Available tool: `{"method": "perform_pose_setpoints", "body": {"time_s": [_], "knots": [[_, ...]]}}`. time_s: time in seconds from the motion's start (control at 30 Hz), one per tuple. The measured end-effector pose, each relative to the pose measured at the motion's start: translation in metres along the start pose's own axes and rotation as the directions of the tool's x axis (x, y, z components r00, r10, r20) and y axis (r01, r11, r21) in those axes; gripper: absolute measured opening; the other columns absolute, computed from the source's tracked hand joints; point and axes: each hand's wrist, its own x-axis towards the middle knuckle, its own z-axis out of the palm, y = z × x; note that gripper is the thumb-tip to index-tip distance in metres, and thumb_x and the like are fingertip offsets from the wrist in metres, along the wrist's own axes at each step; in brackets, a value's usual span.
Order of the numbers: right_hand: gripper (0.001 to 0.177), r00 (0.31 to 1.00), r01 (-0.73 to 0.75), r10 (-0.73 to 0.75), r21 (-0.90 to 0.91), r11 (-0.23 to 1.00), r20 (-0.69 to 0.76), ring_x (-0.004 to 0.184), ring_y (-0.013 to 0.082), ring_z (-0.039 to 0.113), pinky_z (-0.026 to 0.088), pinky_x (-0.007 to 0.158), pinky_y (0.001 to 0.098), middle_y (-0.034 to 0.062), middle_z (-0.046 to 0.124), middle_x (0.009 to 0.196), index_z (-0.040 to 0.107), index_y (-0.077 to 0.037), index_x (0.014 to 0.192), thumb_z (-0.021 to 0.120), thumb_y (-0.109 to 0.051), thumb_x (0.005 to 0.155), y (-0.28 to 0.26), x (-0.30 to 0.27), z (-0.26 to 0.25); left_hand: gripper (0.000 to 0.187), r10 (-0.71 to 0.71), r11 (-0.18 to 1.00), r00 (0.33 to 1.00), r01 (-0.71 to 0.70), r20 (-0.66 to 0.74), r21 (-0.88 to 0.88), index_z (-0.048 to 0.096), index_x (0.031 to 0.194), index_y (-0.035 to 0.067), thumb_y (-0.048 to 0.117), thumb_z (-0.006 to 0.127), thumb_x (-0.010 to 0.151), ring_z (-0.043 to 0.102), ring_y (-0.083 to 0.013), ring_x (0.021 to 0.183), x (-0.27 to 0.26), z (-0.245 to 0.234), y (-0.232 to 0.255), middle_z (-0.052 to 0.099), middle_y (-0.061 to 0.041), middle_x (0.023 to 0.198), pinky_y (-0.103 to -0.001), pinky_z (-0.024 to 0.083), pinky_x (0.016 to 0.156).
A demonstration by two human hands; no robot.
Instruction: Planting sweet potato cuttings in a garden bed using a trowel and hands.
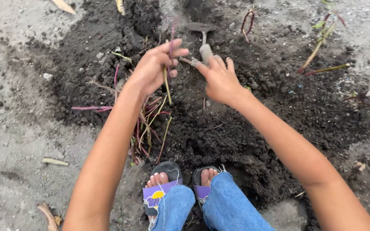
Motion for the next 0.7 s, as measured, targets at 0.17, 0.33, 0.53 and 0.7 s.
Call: {"method": "perform_pose_setpoints", "body": {"time_s": [0.17, 0.33, 0.53, 0.7], "knots": [[0.033, 0.92, 0.1, 0.255, 0.808, 0.581, -0.297, 0.071, 0.0114, 0.061, 0.051, 0.065, 0.0271, 0.0072, 0.066, 0.091, 0.054, -0.005, 0.121, 0.05, -0.016, 0.089, -0.004, 0.002, -0.037, 0.07, 0.033, 0.997, 0.998, -0.037, 0.058, 0.067, 0.021, 0.145, 0.023, -0.012, 0.036, 0.087, 0.052, -0.0045, 0.067, -0.002, 0.011, -0.01, 0.042, -0.018, 0.14, -0.015, 0.047, 0.052], [0.042, 0.949, 0.045, 0.301, 0.986, 0.162, -0.093, 0.054, 0.007, 0.053, 0.053, 0.049, 0.0242, 0.0037, 0.06, 0.081, 0.049, -0.005, 0.122, 0.06, -0.023, 0.086, -0.01, 0.007, -0.05, 0.097, 0.109, 0.994, 0.983, -0.109, 0.147, -0.01, -0.015, 0.143, 0.037, -0.018, 0.039, 0.085, 0.052, -0.0059, 0.065, 0.002, 0.015, -0.021, 0.024, -0.027, 0.151, -0.017, 0.045, 0.051], [0.022, 0.929, 0.027, 0.354, 0.977, 0.21, -0.102, 0.057, 0.0053, 0.056, 0.053, 0.048, 0.0179, 0.0004, 0.065, 0.079, 0.062, -0.006, 0.108, 0.063, -0.01, 0.086, -0.004, 0.002, -0.044, 0.059, 0.115, 0.99, 0.97, -0.094, 0.213, -0.106, 0.033, 0.141, 0.003, -0.013, 0.048, 0.085, 0.065, -0.019, 0.097, 0.004, 0.007, -0.035, 0.046, -0.02, 0.139, -0.025, 0.058, 0.077], [0.04, 0.839, 0.266, 0.123, 0.596, 0.758, -0.53, 0.073, 0.0152, 0.058, 0.049, 0.071, 0.0265, 0.0084, 0.055, 0.108, 0.062, -0.011, 0.114, 0.056, 0.008, 0.079, 0.004, -0.002, -0.031, 0.055, 0.102, 0.977, 0.962, -0.049, 0.254, -0.207, 0.04, 0.137, -0.001, -0.011, 0.052, 0.084, 0.068, -0.0222, 0.09, 0.007, 0.001, -0.041, 0.056, -0.023, 0.127, -0.025, 0.058, 0.075]]}}
